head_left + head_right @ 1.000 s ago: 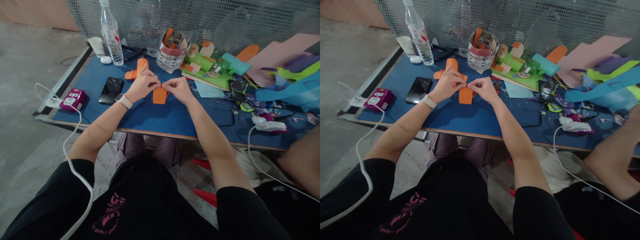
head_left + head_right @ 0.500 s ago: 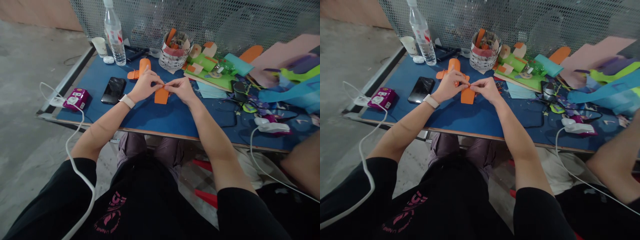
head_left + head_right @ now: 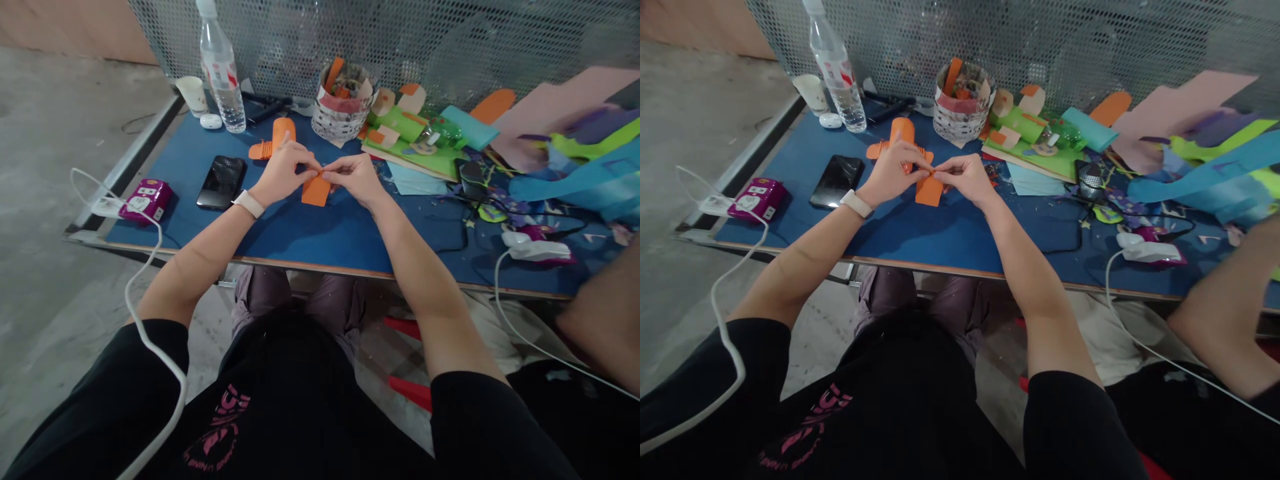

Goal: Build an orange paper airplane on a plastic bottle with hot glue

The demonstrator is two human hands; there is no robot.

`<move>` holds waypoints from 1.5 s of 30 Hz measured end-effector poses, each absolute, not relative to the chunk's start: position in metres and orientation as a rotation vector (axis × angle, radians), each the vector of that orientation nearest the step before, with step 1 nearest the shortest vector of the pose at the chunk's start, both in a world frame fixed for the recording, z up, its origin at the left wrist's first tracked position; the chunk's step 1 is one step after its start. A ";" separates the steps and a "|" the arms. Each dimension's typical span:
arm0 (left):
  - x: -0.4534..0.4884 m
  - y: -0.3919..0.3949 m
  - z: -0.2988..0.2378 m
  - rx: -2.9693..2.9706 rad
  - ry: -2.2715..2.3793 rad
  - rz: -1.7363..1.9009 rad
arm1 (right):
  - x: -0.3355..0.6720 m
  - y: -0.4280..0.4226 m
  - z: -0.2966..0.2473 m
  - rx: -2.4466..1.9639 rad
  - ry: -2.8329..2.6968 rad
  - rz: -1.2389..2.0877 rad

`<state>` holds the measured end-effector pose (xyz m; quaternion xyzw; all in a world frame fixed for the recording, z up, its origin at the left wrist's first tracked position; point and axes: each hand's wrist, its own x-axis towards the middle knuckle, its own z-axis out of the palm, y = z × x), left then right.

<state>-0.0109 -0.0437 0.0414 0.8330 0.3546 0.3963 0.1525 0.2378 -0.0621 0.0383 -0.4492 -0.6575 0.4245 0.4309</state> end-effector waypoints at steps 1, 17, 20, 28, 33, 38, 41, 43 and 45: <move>-0.011 -0.044 0.041 2.386 1.027 1.138 | 0.238 -0.062 0.038 -1.124 -1.641 1.064; -0.012 -0.043 0.041 2.404 0.977 1.097 | 0.240 -0.058 0.034 -1.090 -1.655 1.014; -0.012 -0.043 0.041 2.397 0.985 1.097 | 0.240 -0.056 0.031 -1.061 -1.651 1.017; -0.013 -0.040 0.039 2.331 1.003 1.125 | 0.240 -0.053 0.028 -1.025 -1.641 1.035; -0.011 -0.036 0.037 2.317 1.006 1.176 | 0.241 -0.054 0.030 -1.005 -1.667 1.049; -0.010 -0.042 0.041 2.319 0.985 1.156 | 0.241 -0.057 0.034 -1.006 -1.679 1.016; -0.010 -0.045 0.043 2.326 0.974 1.140 | 0.241 -0.058 0.037 -0.981 -1.690 1.001; -0.010 -0.045 0.042 2.317 0.973 1.139 | 0.241 -0.059 0.038 -0.982 -1.692 0.997; -0.009 -0.045 0.042 2.295 0.966 1.156 | 0.240 -0.059 0.038 -0.992 -1.681 1.001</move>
